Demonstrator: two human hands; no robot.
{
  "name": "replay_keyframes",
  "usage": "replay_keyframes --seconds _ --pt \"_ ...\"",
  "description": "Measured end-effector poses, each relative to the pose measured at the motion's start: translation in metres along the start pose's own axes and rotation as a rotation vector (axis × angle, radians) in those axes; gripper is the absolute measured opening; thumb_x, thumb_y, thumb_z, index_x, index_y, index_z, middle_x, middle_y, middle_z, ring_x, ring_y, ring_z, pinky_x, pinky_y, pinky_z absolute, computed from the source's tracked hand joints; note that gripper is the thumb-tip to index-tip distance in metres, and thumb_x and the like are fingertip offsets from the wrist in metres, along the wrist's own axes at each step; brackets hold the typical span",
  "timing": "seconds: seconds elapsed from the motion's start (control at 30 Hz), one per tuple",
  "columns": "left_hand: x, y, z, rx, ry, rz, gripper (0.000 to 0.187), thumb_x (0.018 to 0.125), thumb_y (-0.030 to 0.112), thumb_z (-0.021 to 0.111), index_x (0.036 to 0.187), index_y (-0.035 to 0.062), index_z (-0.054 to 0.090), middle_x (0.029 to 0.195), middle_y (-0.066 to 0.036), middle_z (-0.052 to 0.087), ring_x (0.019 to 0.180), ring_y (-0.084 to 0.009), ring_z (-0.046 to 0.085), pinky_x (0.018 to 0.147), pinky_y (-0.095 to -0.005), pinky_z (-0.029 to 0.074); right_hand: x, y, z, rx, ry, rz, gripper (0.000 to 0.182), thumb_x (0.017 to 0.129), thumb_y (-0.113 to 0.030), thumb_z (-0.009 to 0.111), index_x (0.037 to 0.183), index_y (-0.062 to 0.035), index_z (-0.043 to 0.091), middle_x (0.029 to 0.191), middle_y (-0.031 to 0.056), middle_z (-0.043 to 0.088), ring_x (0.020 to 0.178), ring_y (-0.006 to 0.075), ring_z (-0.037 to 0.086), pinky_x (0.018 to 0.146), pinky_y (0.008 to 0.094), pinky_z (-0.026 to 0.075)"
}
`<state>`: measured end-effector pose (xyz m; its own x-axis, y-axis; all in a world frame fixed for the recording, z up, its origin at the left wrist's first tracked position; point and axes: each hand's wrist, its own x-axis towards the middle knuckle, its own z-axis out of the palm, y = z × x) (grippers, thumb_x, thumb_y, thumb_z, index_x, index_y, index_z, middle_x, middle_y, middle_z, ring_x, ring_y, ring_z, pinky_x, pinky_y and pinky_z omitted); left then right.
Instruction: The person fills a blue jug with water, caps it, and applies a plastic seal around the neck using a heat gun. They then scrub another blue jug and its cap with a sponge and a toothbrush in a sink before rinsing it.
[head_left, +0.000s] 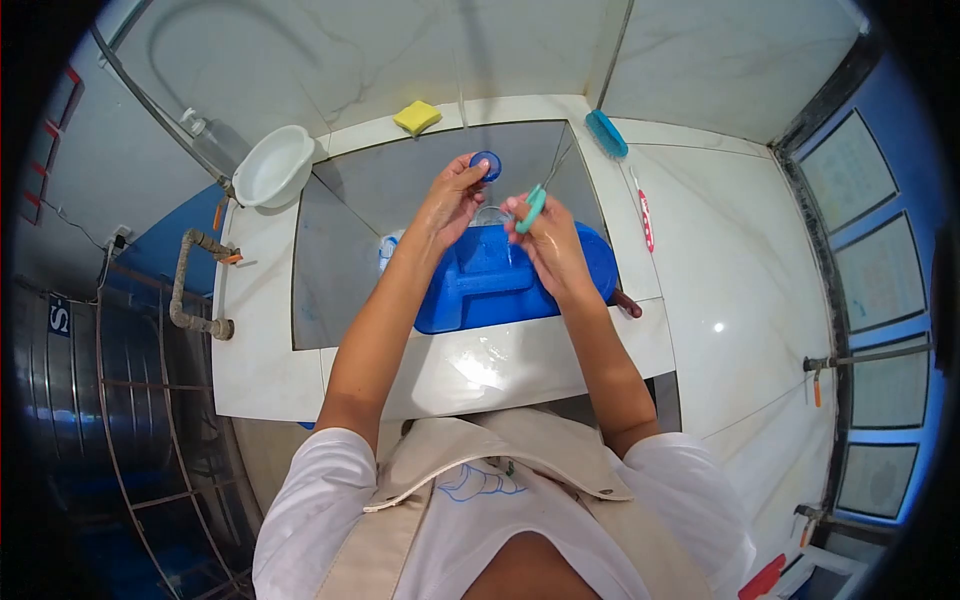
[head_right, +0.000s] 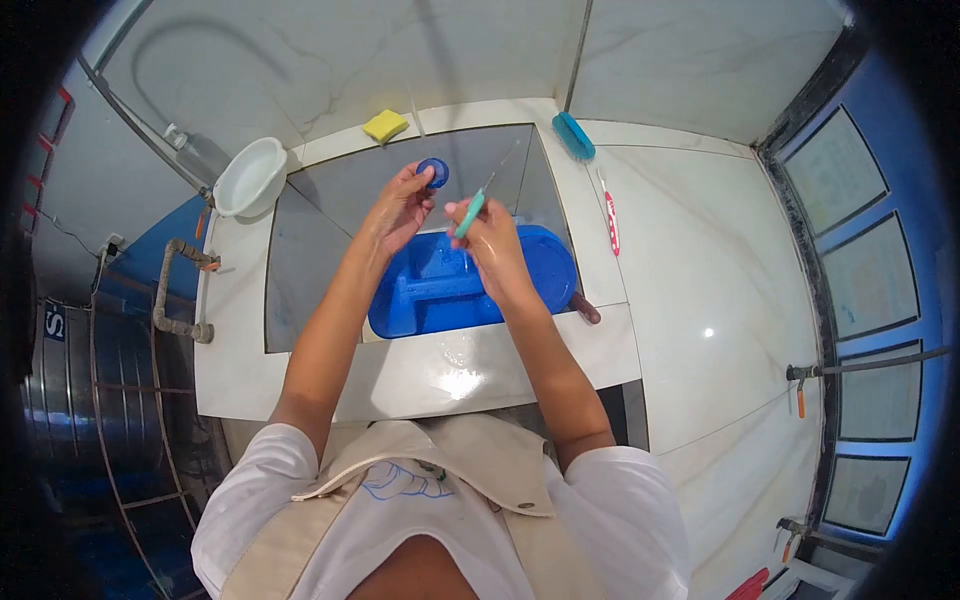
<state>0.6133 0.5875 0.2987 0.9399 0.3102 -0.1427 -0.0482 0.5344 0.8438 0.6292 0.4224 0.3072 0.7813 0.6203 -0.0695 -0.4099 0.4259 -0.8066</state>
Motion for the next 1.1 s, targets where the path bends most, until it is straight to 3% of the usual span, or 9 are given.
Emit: replay_keyframes --seconds 0.03,0.13,0.27,0.33,0.53,0.77,0.87,0.93,1.1 --pt "-0.002 -0.003 0.002 -0.075 -0.046 0.008 0.021 0.081 0.011 0.065 0.098 0.0091 0.052 0.086 0.000 0.059 0.074 -0.0086 0.054 0.064 -0.0206 0.042 0.010 0.004 0.000 -0.221 0.117 -0.219 0.021 0.080 -0.017 0.066 0.088 -0.0018 0.054 0.077 0.0073 0.060 0.060 0.0106 0.053 0.056 0.0222 0.043" --pt "-0.014 -0.003 0.019 0.050 -0.049 0.100 0.028 0.081 0.011 0.065 0.103 0.0064 0.048 0.088 -0.002 0.059 0.079 -0.0100 0.055 0.070 -0.0232 0.045 0.035 0.002 0.001 -0.243 0.189 -0.327 0.021 0.077 -0.005 0.065 0.093 0.0003 0.052 0.083 0.0067 0.061 0.071 0.0122 0.057 0.066 0.0233 0.045" --pt "-0.018 -0.001 0.022 0.248 -0.064 0.300 0.032 0.080 0.007 0.065 0.105 0.0050 0.045 0.088 -0.003 0.058 0.081 -0.0105 0.055 0.072 -0.0238 0.045 0.048 0.000 0.001 -0.329 0.151 -0.357 0.020 0.077 -0.004 0.064 0.092 0.0014 0.052 0.081 0.0079 0.061 0.073 0.0135 0.059 0.066 0.0258 0.047" --pt "-0.018 0.004 0.017 0.613 -0.054 0.431 0.030 0.078 0.005 0.065 0.102 0.0043 0.047 0.087 -0.003 0.057 0.080 -0.0107 0.054 0.072 -0.0247 0.044 0.052 0.001 0.000 -0.709 0.190 -0.501 0.022 0.075 -0.003 0.063 0.093 0.0020 0.052 0.080 0.0107 0.062 0.072 0.0163 0.061 0.065 0.0286 0.048" --pt "-0.018 0.021 0.010 1.131 0.060 0.380 0.024 0.072 0.004 0.063 0.093 0.0012 0.053 0.084 -0.005 0.056 0.078 -0.0130 0.052 0.070 -0.0281 0.043 0.037 -0.014 0.020 -0.980 0.123 -0.556 0.023 0.072 -0.003 0.063 0.092 0.0014 0.052 0.080 0.0158 0.063 0.071 0.0228 0.064 0.063 0.0328 0.049" --pt "-0.019 0.018 0.003 1.111 0.045 0.586 0.023 0.072 0.011 0.068 0.089 0.0021 0.057 0.080 -0.003 0.056 0.076 -0.0135 0.049 0.073 -0.0280 0.040 0.051 -0.001 0.013 -0.848 0.194 -0.543 0.023 0.072 -0.001 0.064 0.091 0.0009 0.052 0.079 0.0137 0.063 0.071 0.0195 0.063 0.064 0.0313 0.049" --pt "-0.014 0.021 -0.001 0.994 0.012 0.593 0.023 0.072 0.015 0.071 0.088 0.0044 0.057 0.081 0.000 0.055 0.077 -0.0121 0.047 0.073 -0.0259 0.039 0.068 0.009 -0.002 -0.620 0.132 -0.538 0.022 0.072 -0.001 0.064 0.090 0.0009 0.052 0.081 0.0106 0.063 0.072 0.0147 0.061 0.064 0.0288 0.048" --pt "-0.009 0.020 -0.007 1.008 0.066 0.595 0.023 0.073 0.017 0.071 0.088 0.0061 0.057 0.082 0.002 0.054 0.077 -0.0105 0.046 0.071 -0.0248 0.038 0.061 -0.001 0.004 -0.337 0.060 -0.385 0.020 0.073 -0.002 0.064 0.090 0.0008 0.053 0.083 0.0085 0.063 0.073 0.0114 0.060 0.063 0.0273 0.048" --pt "-0.014 0.021 0.001 1.054 0.112 0.661 0.025 0.072 0.017 0.071 0.088 0.0037 0.056 0.083 -0.003 0.055 0.080 -0.0148 0.048 0.073 -0.0274 0.039 0.067 0.003 0.007 -0.553 0.033 -0.511 0.024 0.073 -0.003 0.064 0.093 0.0006 0.052 0.079 0.0110 0.062 0.071 0.0149 0.061 0.063 0.0302 0.048"
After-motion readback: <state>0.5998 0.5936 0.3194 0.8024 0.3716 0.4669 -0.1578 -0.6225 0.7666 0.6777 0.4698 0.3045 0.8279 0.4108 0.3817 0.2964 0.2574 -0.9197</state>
